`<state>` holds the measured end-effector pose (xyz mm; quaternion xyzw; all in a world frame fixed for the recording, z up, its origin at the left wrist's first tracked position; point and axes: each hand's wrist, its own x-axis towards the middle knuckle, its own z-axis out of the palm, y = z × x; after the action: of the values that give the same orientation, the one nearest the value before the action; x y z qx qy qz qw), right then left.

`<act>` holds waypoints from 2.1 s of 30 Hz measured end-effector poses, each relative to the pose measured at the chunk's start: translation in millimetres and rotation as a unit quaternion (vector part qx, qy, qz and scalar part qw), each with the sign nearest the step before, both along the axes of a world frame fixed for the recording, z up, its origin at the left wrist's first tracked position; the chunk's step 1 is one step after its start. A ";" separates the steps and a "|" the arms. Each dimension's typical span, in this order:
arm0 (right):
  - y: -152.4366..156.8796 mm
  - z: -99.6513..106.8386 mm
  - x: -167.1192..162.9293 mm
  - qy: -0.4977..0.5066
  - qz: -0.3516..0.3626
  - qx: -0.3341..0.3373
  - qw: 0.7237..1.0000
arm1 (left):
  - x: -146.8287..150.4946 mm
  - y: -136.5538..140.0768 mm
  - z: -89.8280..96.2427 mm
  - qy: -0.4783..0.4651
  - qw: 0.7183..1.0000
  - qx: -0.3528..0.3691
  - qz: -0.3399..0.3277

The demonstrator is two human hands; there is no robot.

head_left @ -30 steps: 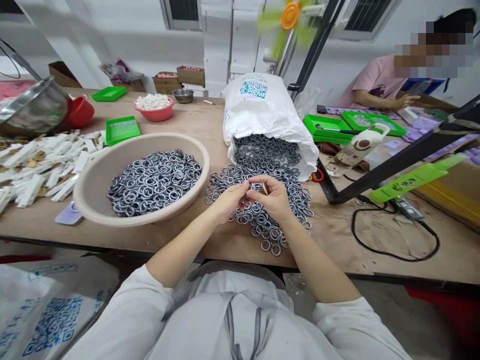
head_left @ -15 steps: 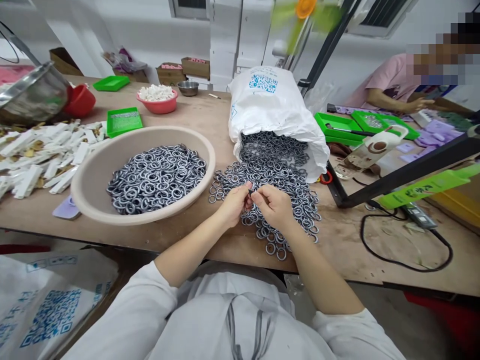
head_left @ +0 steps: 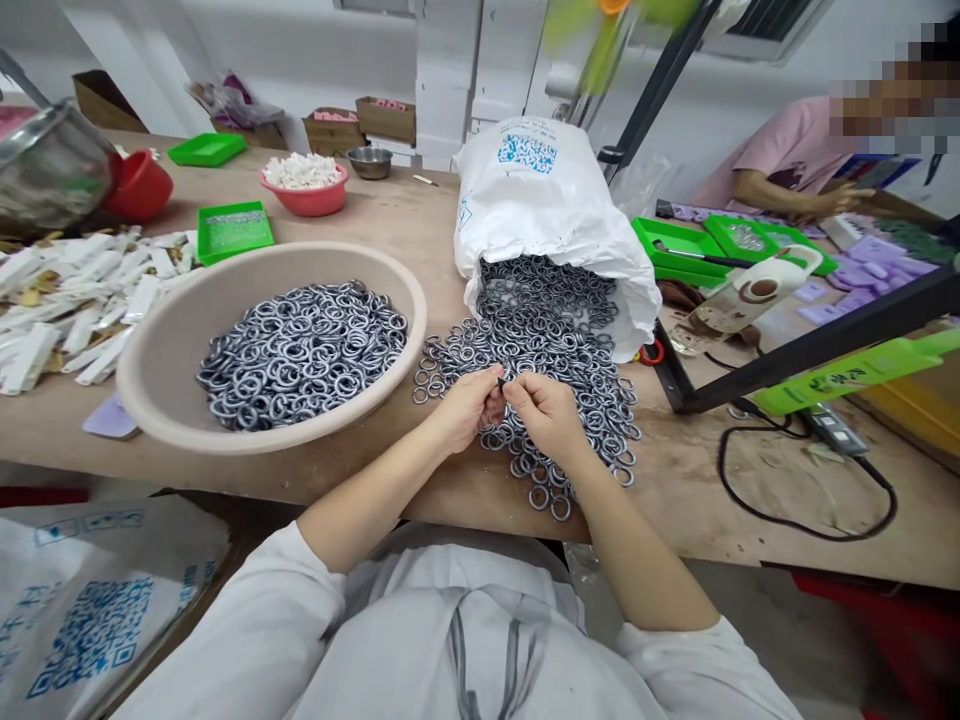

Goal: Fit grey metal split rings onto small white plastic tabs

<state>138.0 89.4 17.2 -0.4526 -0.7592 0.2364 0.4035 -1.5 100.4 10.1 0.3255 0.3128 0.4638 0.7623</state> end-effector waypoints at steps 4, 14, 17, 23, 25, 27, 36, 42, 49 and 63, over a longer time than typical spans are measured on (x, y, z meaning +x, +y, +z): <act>12.2 -6.4 5.4 0.025 -0.028 -0.035 0.999 | -2.9 0.8 -1.4 -0.007 1.000 -0.006 -0.018; 18.0 5.0 8.4 0.083 -0.027 -0.071 0.994 | -0.3 -6.5 -2.8 -0.006 0.999 0.021 -0.025; 44.8 4.2 16.8 0.047 -0.086 -0.072 0.993 | -1.5 -4.8 -5.7 0.000 0.999 0.018 -0.036; 109.4 -1.7 35.7 -0.302 -0.238 -0.057 0.922 | -6.9 8.0 -12.9 0.008 1.000 0.001 -0.016; 117.4 -5.6 31.8 -0.347 -0.224 -0.050 0.909 | -9.8 12.7 -13.5 0.007 1.000 -0.013 0.008; 119.6 -7.5 29.6 -0.347 -0.214 -0.028 0.913 | -12.9 16.5 -12.2 0.010 0.999 -0.028 0.030; 55.3 -6.4 11.7 0.147 0.000 -0.174 0.974 | -10.2 13.5 -4.0 -0.027 0.997 -0.076 -0.003; 25.9 -15.9 -11.3 0.224 0.013 -0.150 0.963 | -5.5 6.8 -5.3 -0.001 0.999 -0.033 -0.022; 21.9 -12.8 -5.5 0.158 -0.042 -0.052 0.985 | -2.6 4.8 -11.1 0.032 0.999 0.014 0.008; 20.0 -17.8 -11.4 0.225 -0.011 -0.100 0.969 | 4.5 -2.1 -10.8 0.060 0.994 0.029 0.085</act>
<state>126.5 109.4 -0.7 -0.4340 -0.6165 0.4025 0.5192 3.1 98.3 -0.7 0.3475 0.3708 0.5153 0.6901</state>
